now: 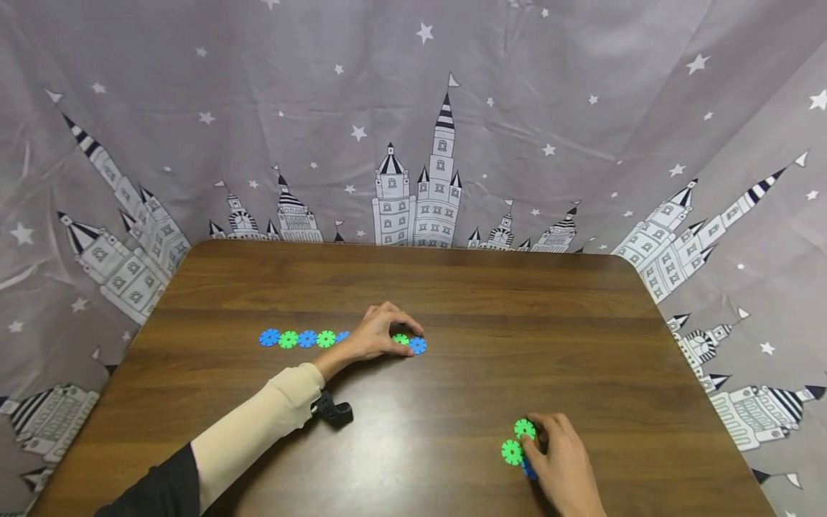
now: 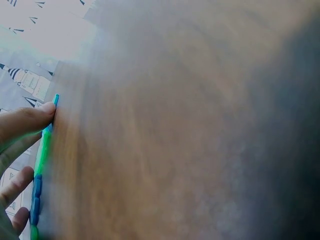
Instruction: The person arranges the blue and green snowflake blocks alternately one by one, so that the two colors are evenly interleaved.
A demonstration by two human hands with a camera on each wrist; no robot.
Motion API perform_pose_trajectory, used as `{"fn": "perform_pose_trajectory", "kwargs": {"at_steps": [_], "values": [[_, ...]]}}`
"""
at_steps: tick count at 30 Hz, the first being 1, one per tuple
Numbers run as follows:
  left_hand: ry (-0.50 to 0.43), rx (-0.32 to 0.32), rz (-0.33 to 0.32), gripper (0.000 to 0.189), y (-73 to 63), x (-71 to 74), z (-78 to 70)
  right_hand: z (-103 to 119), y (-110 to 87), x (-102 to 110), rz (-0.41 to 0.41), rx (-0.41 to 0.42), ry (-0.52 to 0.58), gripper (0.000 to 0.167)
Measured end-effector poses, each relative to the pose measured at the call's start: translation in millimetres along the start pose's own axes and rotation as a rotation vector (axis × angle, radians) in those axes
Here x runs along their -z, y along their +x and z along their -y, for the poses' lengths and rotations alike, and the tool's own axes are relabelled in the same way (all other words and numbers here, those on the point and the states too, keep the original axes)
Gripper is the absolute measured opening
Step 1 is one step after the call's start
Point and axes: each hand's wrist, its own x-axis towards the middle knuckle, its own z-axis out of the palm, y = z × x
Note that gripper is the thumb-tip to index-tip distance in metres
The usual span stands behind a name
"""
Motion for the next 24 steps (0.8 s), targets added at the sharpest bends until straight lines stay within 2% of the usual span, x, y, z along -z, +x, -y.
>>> {"fn": "perform_pose_trajectory", "kwargs": {"at_steps": [13,20,24], "values": [[0.001,0.007,-0.005,0.035,-0.6,0.7,0.8,0.7,6.6,3.9,0.002,0.032,-0.021,0.033],[-0.006,0.012,0.0,0.035,-0.7,0.5,0.8,4.1,12.9,5.4,0.069,0.017,-0.05,0.031],[-0.007,0.01,-0.003,0.034,-0.5,-0.2,0.7,6.0,18.0,3.9,0.065,0.031,-0.063,0.031]]}}
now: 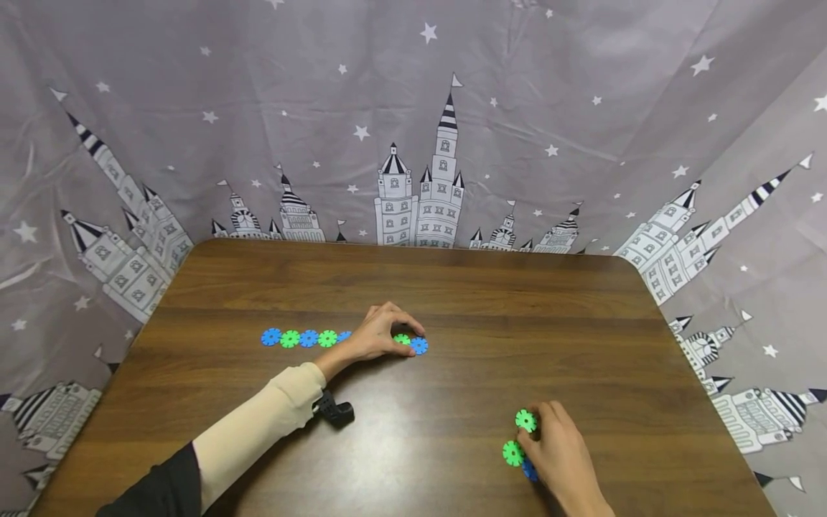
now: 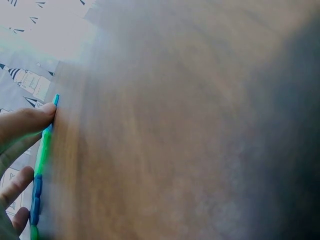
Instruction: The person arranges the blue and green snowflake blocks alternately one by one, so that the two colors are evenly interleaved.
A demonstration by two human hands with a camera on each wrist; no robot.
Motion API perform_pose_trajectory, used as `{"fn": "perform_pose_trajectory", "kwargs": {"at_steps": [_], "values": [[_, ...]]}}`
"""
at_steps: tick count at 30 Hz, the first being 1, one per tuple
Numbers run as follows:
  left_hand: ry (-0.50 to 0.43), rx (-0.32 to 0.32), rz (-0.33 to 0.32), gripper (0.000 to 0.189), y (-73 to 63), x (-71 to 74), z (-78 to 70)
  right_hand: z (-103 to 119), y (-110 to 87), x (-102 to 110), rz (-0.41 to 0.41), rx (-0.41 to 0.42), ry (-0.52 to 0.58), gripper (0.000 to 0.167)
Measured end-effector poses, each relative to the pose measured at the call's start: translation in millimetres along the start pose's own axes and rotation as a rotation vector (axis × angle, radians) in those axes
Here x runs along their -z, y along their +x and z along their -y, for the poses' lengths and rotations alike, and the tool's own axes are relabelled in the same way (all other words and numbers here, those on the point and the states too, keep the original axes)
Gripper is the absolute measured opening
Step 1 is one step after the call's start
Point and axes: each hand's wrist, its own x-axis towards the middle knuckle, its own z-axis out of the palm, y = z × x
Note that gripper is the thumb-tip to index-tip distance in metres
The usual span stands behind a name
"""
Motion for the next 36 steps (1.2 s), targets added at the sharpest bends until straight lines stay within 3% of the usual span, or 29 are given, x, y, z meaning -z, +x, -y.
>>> {"fn": "perform_pose_trajectory", "kwargs": {"at_steps": [11,26,36], "values": [[0.008,0.012,0.005,0.034,0.6,0.4,-0.2,1.7,20.8,-10.6,-0.137,0.1,-0.007,0.031],[0.01,0.0,0.005,0.034,1.5,0.4,0.0,26.8,60.0,-22.8,-0.086,0.104,0.047,0.03],[-0.001,0.005,0.007,0.034,-0.5,1.2,0.4,52.7,83.0,-34.4,-0.072,0.155,0.053,0.026]]}}
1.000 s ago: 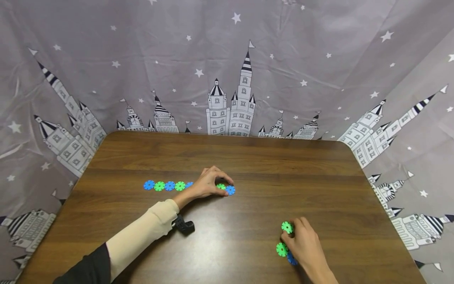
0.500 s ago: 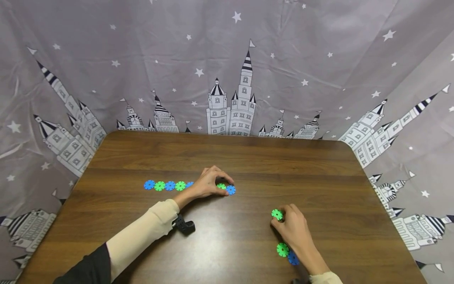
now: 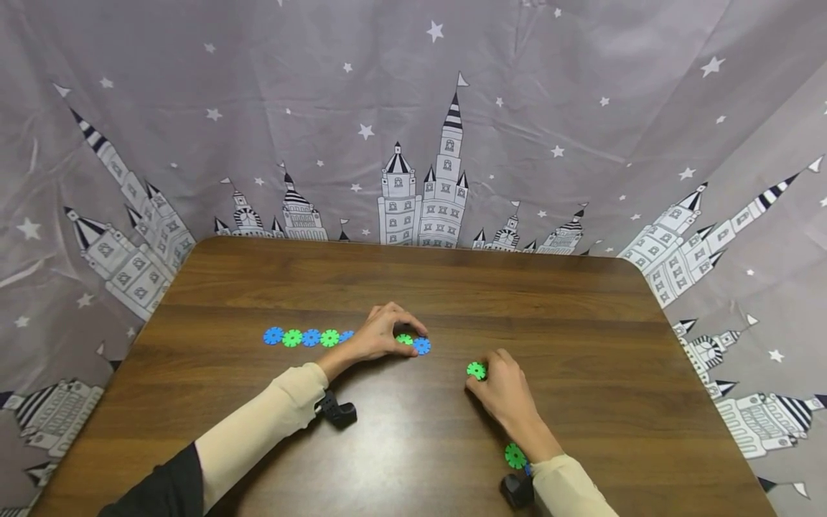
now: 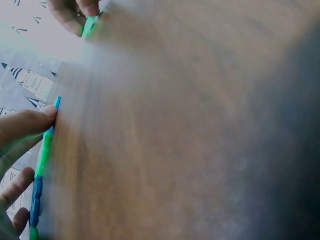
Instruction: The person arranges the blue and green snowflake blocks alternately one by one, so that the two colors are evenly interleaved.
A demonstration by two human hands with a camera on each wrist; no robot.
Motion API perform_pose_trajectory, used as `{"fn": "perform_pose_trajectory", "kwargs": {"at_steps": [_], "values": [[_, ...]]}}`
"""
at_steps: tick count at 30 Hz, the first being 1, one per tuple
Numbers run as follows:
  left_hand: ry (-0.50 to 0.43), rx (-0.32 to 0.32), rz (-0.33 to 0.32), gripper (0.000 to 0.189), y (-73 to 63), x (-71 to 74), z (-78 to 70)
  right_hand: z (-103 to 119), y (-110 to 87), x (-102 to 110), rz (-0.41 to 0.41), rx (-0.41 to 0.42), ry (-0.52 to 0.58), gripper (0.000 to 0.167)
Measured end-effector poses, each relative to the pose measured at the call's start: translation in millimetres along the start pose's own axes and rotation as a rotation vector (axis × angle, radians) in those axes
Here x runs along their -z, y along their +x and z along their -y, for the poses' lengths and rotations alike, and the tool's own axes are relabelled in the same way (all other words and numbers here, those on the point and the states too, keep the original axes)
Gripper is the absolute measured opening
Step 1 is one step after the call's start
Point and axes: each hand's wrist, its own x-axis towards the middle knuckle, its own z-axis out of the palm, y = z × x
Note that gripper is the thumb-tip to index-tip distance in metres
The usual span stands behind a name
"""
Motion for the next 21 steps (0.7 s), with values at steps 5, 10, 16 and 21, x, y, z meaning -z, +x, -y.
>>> {"fn": "perform_pose_trajectory", "kwargs": {"at_steps": [5,10,16,21], "values": [[-0.007,-0.009,-0.006,0.033,-1.2,0.6,0.5,8.7,11.8,-7.6,0.015,0.009,0.008,0.025],[0.001,-0.013,-0.003,0.032,-1.4,0.8,1.3,17.7,22.5,-14.8,0.021,0.014,0.018,0.023],[0.007,-0.015,-0.001,0.032,-1.5,1.0,0.9,28.0,33.8,-21.6,0.055,0.0,0.043,0.025],[-0.006,-0.012,-0.005,0.032,-1.5,1.1,-0.6,34.8,41.2,-24.5,0.068,-0.002,0.03,0.026]]}}
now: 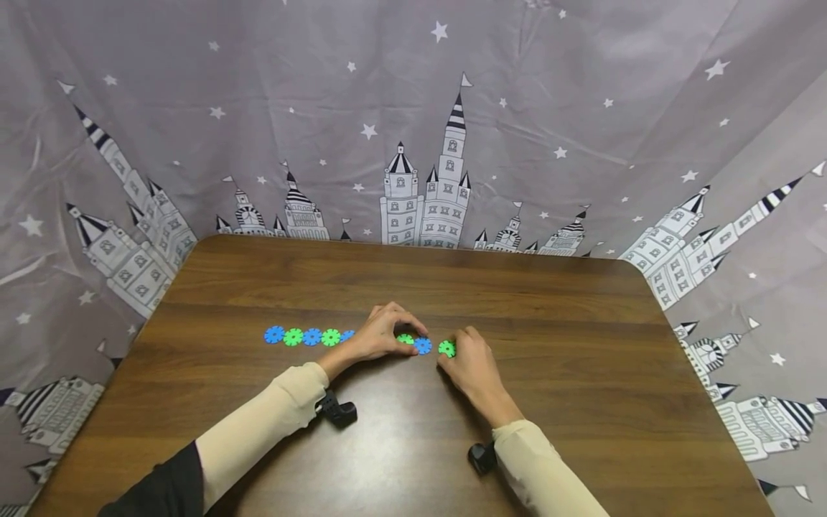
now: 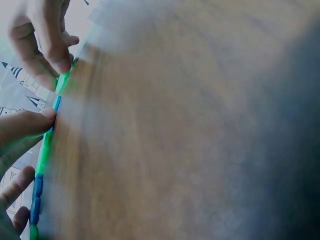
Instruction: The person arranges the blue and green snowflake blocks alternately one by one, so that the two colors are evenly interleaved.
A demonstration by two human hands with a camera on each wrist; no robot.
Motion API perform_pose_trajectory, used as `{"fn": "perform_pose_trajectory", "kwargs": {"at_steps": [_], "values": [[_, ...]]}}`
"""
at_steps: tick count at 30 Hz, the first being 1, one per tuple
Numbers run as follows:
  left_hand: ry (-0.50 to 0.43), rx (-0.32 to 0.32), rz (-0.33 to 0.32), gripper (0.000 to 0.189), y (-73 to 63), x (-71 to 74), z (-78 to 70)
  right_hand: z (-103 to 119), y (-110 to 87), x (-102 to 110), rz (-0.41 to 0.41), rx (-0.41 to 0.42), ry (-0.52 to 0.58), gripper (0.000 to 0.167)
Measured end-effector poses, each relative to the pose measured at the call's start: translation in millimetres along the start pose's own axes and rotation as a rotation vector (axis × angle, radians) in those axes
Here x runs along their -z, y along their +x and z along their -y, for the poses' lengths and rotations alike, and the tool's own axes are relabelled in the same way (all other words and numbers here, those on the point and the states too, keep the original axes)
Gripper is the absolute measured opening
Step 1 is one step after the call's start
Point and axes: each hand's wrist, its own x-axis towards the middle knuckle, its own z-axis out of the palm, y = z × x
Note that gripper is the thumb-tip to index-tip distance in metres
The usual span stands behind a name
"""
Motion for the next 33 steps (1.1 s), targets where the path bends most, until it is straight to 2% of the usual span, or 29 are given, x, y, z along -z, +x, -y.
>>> {"fn": "perform_pose_trajectory", "kwargs": {"at_steps": [10,33], "values": [[-0.001,-0.007,-0.006,0.033,0.9,-0.9,-0.4,5.2,4.6,-3.5,0.009,-0.006,-0.032,0.027],[-0.003,-0.011,-0.015,0.033,-0.8,-1.2,0.9,8.8,2.0,-3.7,0.02,0.015,-0.013,0.027]]}}
